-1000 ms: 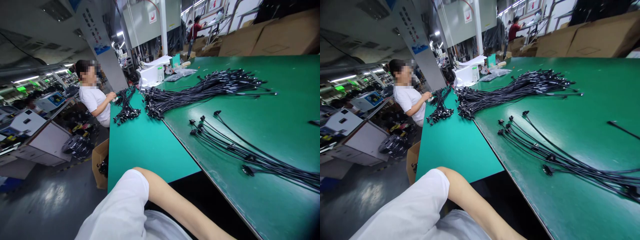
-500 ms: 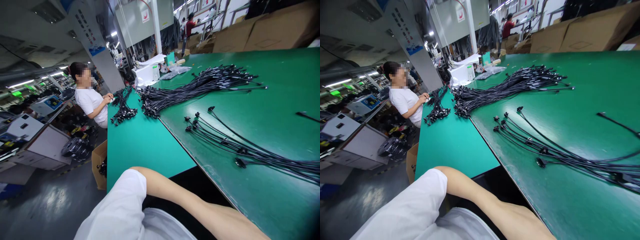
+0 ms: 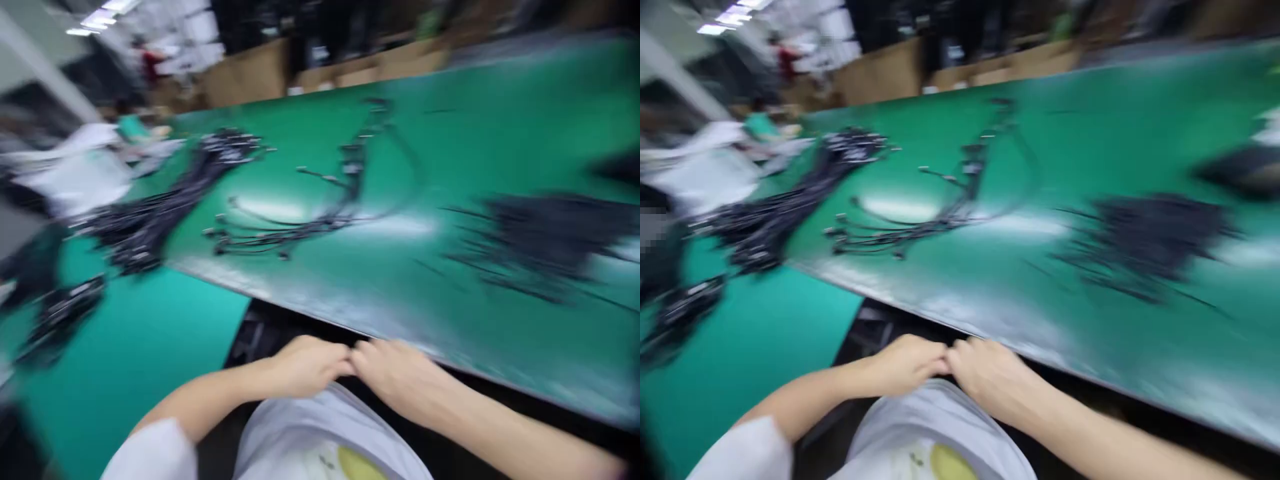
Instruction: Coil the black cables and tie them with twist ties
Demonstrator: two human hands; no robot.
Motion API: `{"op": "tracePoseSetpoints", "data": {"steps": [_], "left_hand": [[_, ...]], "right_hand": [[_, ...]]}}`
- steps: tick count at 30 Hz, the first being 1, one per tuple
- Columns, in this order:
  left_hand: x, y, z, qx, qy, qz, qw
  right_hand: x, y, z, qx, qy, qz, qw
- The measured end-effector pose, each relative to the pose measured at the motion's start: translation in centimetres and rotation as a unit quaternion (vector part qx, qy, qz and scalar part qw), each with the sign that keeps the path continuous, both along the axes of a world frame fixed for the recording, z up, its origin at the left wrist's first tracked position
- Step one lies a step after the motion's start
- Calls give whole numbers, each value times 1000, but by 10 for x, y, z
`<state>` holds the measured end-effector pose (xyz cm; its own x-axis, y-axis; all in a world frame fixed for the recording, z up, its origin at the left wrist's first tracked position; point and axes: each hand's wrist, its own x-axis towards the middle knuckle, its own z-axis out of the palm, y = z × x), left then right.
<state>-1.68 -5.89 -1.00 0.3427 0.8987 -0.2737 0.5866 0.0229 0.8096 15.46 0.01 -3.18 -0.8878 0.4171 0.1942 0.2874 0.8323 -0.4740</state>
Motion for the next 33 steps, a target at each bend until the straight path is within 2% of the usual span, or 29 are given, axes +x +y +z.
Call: {"op": "tracePoseSetpoints", "data": {"steps": [2, 3, 4, 5, 6, 7, 9, 10, 11, 12, 14, 17, 22, 27, 33], "left_hand": [[-4, -3, -5, -19, -33, 6, 999], [-8, -1, -10, -43, -54, 20, 997], [-12, 2, -16, -74, -74, 51, 993], [-15, 6, -22, -94, -99, 101, 985], [-17, 8, -28, -119, -135, 142, 973], [-17, 9, -33, -136, -169, 174, 961], [-12, 9, -38, -152, -218, 218, 939], [-8, 9, -40, -150, -229, 229, 934], [-4, 8, -40, -147, -232, 237, 932], [0, 8, -39, -143, -232, 242, 931], [6, 8, -37, -140, -236, 250, 928], [7, 11, -31, -150, -262, 277, 912], [4, 16, -24, -164, -292, 325, 884], [8, 15, -22, -178, -299, 293, 891], [2, 12, -19, -174, -310, 306, 883]], "right_hand": [[17, 0, 9, 25, -84, 55, 995], [25, 12, 12, 16, -97, 68, 993], [37, 28, 13, 2, -90, 45, 995], [55, 49, 13, -1, -67, -15, 998], [77, 71, 13, 9, -35, -106, 994], [103, 93, 13, 38, -6, -218, 975], [155, 138, 12, 107, 11, -423, 899], [177, 160, 10, 131, -3, -490, 862], [194, 181, 7, 146, -20, -527, 837], [206, 200, 4, 153, -30, -540, 827], [215, 228, -2, 157, -50, -528, 833], [208, 242, -6, 167, -72, -499, 847], [202, 232, -3, 202, -90, -496, 840], [205, 228, -7, 196, -118, -460, 858], [202, 212, 2, 212, -79, -501, 835]]}}
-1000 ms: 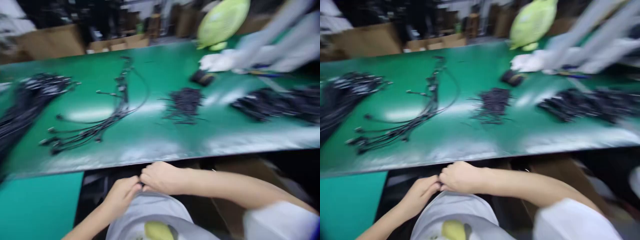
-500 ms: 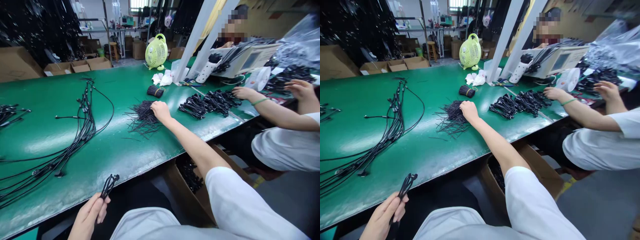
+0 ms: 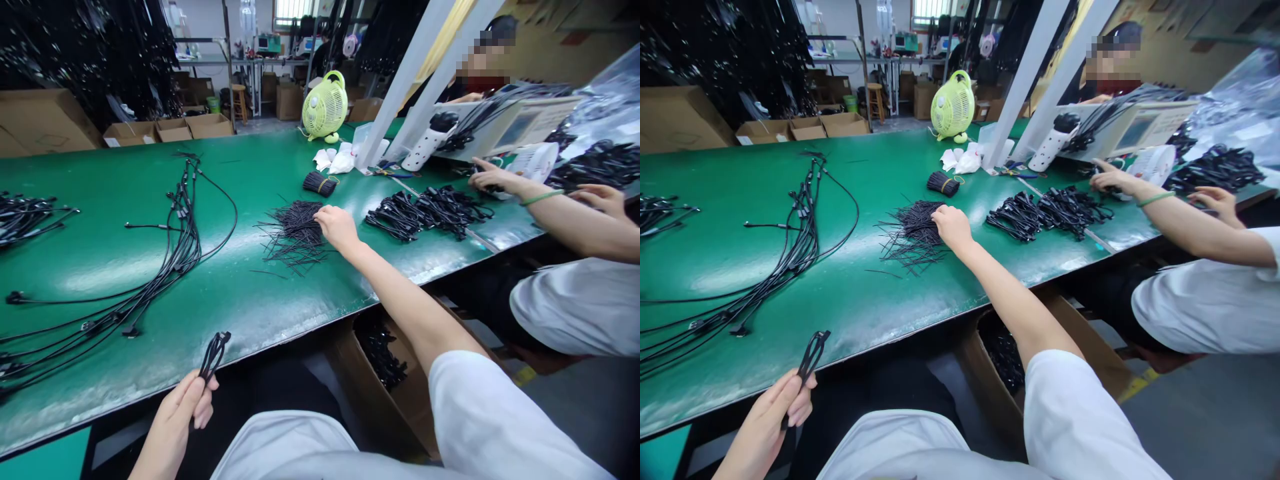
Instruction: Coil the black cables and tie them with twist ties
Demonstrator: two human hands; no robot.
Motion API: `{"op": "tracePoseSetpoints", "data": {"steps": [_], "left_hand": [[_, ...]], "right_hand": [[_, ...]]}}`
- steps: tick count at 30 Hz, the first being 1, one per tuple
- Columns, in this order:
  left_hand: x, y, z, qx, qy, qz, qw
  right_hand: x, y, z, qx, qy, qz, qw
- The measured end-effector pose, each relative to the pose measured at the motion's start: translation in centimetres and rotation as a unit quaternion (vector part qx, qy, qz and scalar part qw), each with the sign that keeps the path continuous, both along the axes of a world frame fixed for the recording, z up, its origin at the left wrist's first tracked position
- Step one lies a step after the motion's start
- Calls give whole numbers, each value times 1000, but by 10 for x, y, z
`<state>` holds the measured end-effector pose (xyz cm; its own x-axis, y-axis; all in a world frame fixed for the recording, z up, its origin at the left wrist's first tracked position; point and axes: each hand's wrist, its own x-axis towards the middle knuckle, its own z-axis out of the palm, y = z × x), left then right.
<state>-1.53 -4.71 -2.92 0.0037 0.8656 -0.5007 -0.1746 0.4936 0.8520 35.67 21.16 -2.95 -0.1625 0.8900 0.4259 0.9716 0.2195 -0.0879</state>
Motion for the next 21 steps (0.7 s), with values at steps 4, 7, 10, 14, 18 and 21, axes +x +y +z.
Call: {"op": "tracePoseSetpoints", "data": {"steps": [4, 7, 10, 14, 18, 21], "left_hand": [[-2, 0, 3, 0, -12, 8, 1000], [-4, 0, 3, 6, -26, 3, 1000], [-6, 1, 4, 11, -34, -15, 999], [0, 1, 6, 26, -79, -17, 996], [4, 7, 5, 63, -137, -8, 989], [-3, 10, -1, 97, -125, 7, 987]], "right_hand": [[-5, -20, 8, 42, 85, -20, 995], [-7, -35, 13, 79, 192, -39, 977], [-21, -58, 14, 116, 272, -50, 954], [-91, -112, 1, 95, 372, 25, 923], [-184, -184, -16, -75, 453, 200, 866], [-222, -214, -20, -125, 411, 308, 849]]}}
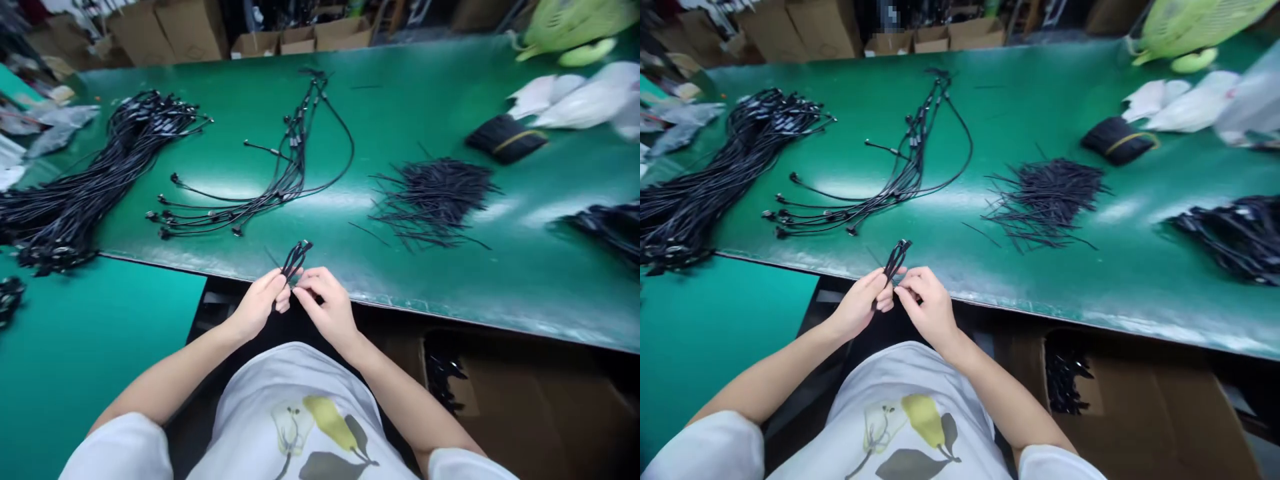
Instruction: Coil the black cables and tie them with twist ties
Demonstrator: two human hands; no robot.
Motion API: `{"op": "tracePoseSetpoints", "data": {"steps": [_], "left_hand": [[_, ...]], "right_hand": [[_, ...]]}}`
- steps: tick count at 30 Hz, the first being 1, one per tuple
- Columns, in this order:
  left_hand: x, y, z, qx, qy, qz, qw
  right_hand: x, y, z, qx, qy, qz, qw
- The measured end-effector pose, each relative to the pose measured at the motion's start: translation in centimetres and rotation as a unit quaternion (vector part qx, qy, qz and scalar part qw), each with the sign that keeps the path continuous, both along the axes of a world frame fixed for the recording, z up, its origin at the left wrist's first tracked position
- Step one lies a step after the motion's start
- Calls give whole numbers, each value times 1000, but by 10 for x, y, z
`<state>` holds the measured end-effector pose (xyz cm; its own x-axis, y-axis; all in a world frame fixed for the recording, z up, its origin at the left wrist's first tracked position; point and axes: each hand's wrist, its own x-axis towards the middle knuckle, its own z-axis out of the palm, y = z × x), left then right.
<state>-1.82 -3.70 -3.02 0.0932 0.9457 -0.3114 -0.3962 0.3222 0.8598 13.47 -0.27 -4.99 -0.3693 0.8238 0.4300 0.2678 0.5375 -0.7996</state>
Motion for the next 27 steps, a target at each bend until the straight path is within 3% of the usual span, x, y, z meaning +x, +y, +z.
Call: {"op": "tracePoseSetpoints", "data": {"steps": [3, 5, 7, 9, 13, 16, 18, 23, 27], "left_hand": [[-8, -1, -4, 41, 91, 6, 995], [-12, -2, -6, 85, 221, 5, 971], [-15, -2, -6, 134, 347, 6, 928], [-18, -1, -5, 154, 395, -10, 905], [-22, 1, -4, 51, 248, -79, 964], [-22, 3, -2, -7, 136, -84, 987], [-22, 4, 1, -14, 119, -77, 990], [-19, 5, 6, -36, 107, -79, 990], [-12, 4, 5, -49, 97, -75, 991]], "right_hand": [[-8, 3, 4, 196, -106, 13, 975], [-5, 13, 12, 349, -177, 51, 919], [-3, 22, 24, 437, -238, 110, 860], [-3, 26, 35, 459, -295, 140, 826], [-6, 28, 49, 494, -363, 162, 773], [-6, 31, 53, 543, -351, 211, 733], [-5, 33, 55, 540, -357, 228, 727], [-6, 30, 53, 540, -428, 175, 703], [-9, 23, 50, 542, -445, 183, 689]]}}
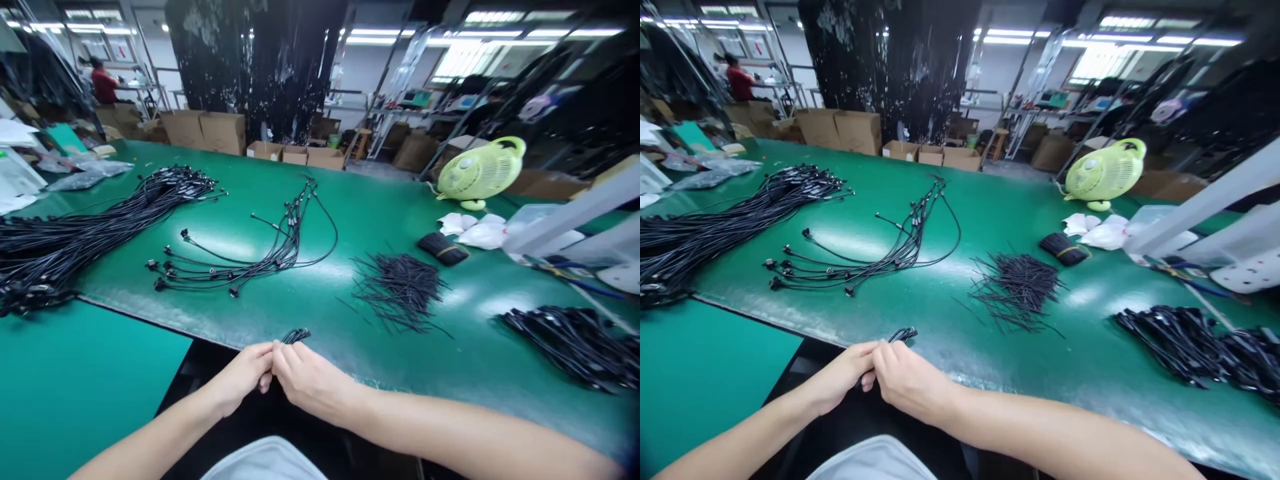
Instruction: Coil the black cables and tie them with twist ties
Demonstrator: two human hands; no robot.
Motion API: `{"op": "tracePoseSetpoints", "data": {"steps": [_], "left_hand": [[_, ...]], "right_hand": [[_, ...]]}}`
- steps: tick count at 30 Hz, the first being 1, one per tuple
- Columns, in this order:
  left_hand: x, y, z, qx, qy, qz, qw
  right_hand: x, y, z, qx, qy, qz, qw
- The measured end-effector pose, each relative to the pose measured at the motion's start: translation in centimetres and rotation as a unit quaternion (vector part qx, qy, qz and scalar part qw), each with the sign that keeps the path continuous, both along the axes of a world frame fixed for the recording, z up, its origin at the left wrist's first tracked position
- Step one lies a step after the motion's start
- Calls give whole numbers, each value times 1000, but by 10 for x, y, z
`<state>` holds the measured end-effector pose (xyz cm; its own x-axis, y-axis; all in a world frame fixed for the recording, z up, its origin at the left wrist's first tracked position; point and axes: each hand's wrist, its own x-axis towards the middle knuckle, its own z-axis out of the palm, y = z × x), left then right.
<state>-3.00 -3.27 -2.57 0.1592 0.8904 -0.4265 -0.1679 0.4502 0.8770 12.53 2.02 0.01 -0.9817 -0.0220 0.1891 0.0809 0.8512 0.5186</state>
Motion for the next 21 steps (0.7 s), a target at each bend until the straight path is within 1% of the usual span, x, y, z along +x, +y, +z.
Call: {"op": "tracePoseSetpoints", "data": {"steps": [2, 5, 7, 9, 11, 13, 14, 15, 16, 18, 19, 20, 21], "left_hand": [[4, -1, 0, 0, 1, 12, 1000], [7, -1, 4, -7, 19, 47, 999], [7, 1, 9, -8, 48, 77, 996], [6, 5, 15, 14, 79, 101, 992], [5, 12, 20, 49, 101, 114, 987], [4, 21, 22, 71, 87, 123, 986], [4, 27, 23, 77, 58, 128, 987], [3, 32, 23, 80, 17, 133, 988], [3, 37, 23, 80, -27, 138, 987], [2, 43, 23, 80, -79, 144, 983], [1, 44, 22, 85, -75, 142, 983], [-1, 43, 21, 99, -50, 141, 984], [-3, 40, 21, 129, -8, 138, 982]], "right_hand": [[-3, -3, -1, 4, -16, -4, 1000], [-9, -5, -2, 28, -12, -33, 999], [-15, -2, -1, 55, 12, -63, 996], [-21, 8, 2, 60, 22, -102, 993], [-27, 22, 8, 13, 13, -139, 990], [-29, 36, 15, -91, 2, -179, 980], [-30, 42, 17, -157, 15, -201, 967], [-29, 46, 18, -227, 45, -224, 947], [-28, 47, 16, -297, 93, -241, 919], [-26, 45, 8, -427, 218, -237, 845], [-24, 42, 2, -484, 273, -219, 802], [-23, 40, -4, -538, 313, -196, 758], [-20, 38, -9, -586, 336, -177, 715]]}}
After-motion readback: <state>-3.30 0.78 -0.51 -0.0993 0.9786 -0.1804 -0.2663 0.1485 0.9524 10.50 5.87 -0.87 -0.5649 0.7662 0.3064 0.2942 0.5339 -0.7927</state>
